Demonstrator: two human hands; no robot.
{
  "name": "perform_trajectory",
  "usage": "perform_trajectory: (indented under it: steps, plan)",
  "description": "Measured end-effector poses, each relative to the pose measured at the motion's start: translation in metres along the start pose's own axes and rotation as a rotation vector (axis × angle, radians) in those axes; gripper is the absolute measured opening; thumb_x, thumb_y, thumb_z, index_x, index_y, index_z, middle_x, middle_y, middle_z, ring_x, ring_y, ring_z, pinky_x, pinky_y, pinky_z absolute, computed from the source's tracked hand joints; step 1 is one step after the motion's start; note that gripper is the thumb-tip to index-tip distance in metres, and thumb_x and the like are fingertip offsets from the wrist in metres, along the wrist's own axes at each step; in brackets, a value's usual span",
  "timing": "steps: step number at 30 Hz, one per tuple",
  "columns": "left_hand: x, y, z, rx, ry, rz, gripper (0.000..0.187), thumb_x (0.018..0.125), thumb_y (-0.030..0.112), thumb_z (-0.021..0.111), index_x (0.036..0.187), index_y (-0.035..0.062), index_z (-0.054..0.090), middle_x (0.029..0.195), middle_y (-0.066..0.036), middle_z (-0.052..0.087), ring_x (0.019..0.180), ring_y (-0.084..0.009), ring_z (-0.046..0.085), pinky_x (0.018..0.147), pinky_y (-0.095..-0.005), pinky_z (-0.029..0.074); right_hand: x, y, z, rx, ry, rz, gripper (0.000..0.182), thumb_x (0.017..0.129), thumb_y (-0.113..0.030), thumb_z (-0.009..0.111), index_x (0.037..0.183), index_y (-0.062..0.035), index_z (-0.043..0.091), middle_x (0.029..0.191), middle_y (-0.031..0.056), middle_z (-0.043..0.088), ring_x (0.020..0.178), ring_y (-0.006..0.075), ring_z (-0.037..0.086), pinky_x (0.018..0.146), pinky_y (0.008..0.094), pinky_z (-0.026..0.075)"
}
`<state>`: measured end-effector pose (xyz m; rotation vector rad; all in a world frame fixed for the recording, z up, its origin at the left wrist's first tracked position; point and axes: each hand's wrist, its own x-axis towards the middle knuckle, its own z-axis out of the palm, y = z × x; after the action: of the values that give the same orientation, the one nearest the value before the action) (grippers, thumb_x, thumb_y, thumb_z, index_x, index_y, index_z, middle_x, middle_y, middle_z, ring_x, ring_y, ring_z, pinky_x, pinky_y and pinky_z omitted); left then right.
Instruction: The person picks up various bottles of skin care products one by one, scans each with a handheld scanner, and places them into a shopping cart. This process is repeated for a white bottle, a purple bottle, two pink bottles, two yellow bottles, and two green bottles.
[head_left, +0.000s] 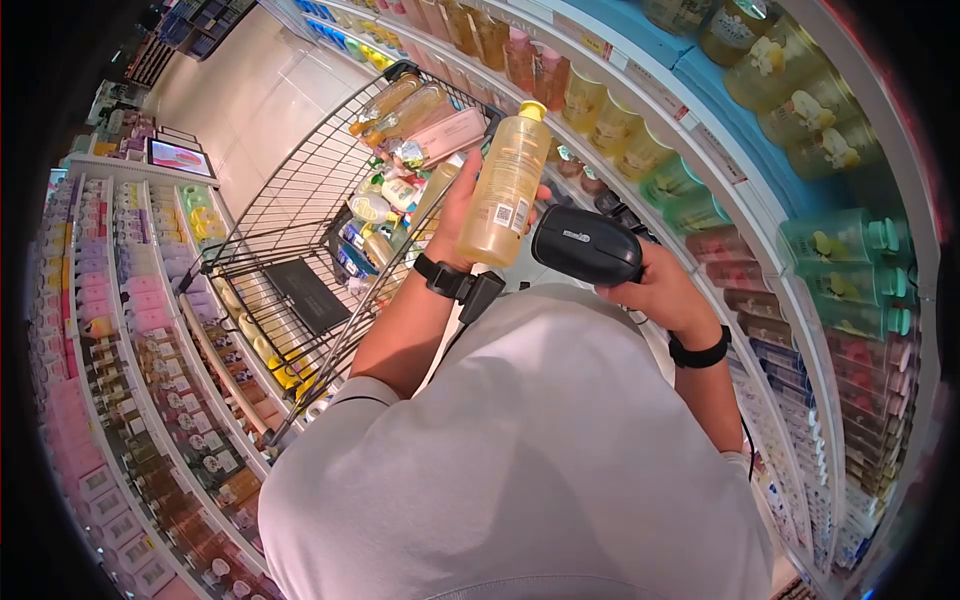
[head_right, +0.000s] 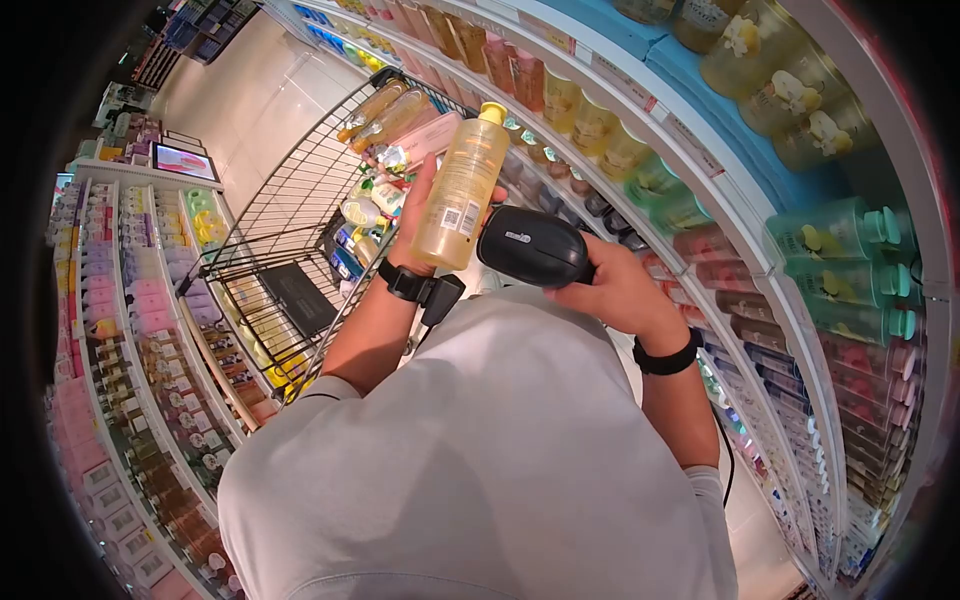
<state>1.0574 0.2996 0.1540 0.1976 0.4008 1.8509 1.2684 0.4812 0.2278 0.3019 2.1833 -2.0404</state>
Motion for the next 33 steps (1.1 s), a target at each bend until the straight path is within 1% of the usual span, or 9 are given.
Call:
perform_trajectory:
  steps: [2,11,17,20,23,27,30,31,33]
  plan:
    - [-0.001,-0.002,-0.001,0.044,0.117,0.004,0.07,0.099,0.06,0.033,0.14,0.0038,0.04,0.11,-0.029,0.063,0.08,-0.0317,0.07,0.065,-0.0369,0.061,0.004,-0.004,0.002,-0.019,-0.007,0.024,0.047,0.076,-0.007,0.073,0.122,-0.0044,0.061,0.109,0.0023,0.065,0.096,0.0115,0.057,0.089,0.0277,0.045]
    - [-0.003,0.002,-0.023,-0.1,0.138,-0.04,0.065,0.099,0.055,0.039,0.14,0.0054,0.041,0.111,-0.029,0.063,0.086,-0.0306,0.071,0.068,-0.0378,0.061,0.021,-0.005,0.012,-0.032,-0.017,0.091,0.046,0.076,-0.006,0.072,0.12,-0.0032,0.061,0.108,0.002,0.065,0.097,0.0103,0.056,0.089,0.0269,0.044]
    - [-0.012,0.012,-0.041,-0.068,0.084,0.029,0.057,0.101,0.05,0.041,0.137,0.0055,0.046,0.109,-0.023,0.065,0.09,-0.0285,0.07,0.072,-0.036,0.06,0.04,0.0,0.022,-0.066,-0.051,0.049,0.047,0.077,-0.003,0.071,0.123,-0.0032,0.059,0.106,0.0001,0.064,0.095,0.0087,0.055,0.087,0.0256,0.044]
    - [-0.02,0.024,-0.06,-0.096,-0.031,0.058,0.06,0.102,0.047,0.04,0.142,0.0025,0.038,0.115,-0.025,0.062,0.102,-0.033,0.067,0.08,-0.0383,0.06,0.05,0.001,0.025,-0.063,-0.022,0.091,0.045,0.077,-0.003,0.071,0.121,-0.0036,0.06,0.103,-0.0005,0.064,0.091,0.0078,0.054,0.083,0.0242,0.044]
    - [-0.04,0.051,-0.074,-0.017,0.116,0.116,0.057,0.101,0.044,0.045,0.14,0.0021,0.04,0.114,-0.021,0.063,0.1,-0.0307,0.067,0.077,-0.0377,0.06,0.059,0.005,0.027,-0.059,-0.014,0.164,0.043,0.077,-0.003,0.071,0.119,-0.0043,0.062,0.1,-0.0013,0.064,0.088,0.0065,0.054,0.079,0.0228,0.044]
    - [-0.077,0.099,-0.117,0.104,0.493,0.285,0.048,0.093,0.032,0.063,0.129,0.0035,0.049,0.111,-0.012,0.062,0.092,-0.0232,0.067,0.074,-0.0369,0.058,0.067,0.009,0.032,-0.1,0.073,0.267,0.037,0.079,-0.006,0.072,0.115,-0.0056,0.063,0.09,-0.0034,0.063,0.076,0.005,0.052,0.068,0.0217,0.043]
    - [-0.11,0.136,-0.156,0.301,0.708,0.282,0.045,0.091,0.026,0.065,0.125,0.0014,0.05,0.111,-0.012,0.062,0.096,-0.0221,0.065,0.075,-0.0393,0.058,0.068,0.027,0.034,-0.093,0.149,0.397,0.033,0.08,-0.01,0.071,0.112,-0.0059,0.064,0.082,-0.0044,0.061,0.068,0.0048,0.051,0.061,0.0218,0.041]
    - [-0.118,0.145,-0.176,0.299,0.708,0.276,0.045,0.091,0.026,0.065,0.125,0.0014,0.05,0.111,-0.012,0.062,0.096,-0.0221,0.065,0.075,-0.0393,0.058,0.069,0.036,0.034,-0.076,0.194,0.451,0.031,0.081,-0.012,0.071,0.111,-0.0058,0.064,0.079,-0.0045,0.06,0.065,0.0051,0.051,0.058,0.0221,0.04]
    - [-0.131,0.155,-0.228,0.555,0.989,0.187,0.051,0.083,0.021,0.072,0.122,-0.0028,0.049,0.108,-0.012,0.062,0.095,-0.0246,0.065,0.075,-0.0429,0.058,0.069,0.054,0.033,-0.086,0.205,0.454,0.029,0.082,-0.013,0.071,0.109,-0.0055,0.064,0.077,-0.0037,0.06,0.065,0.0056,0.052,0.058,0.0222,0.041]
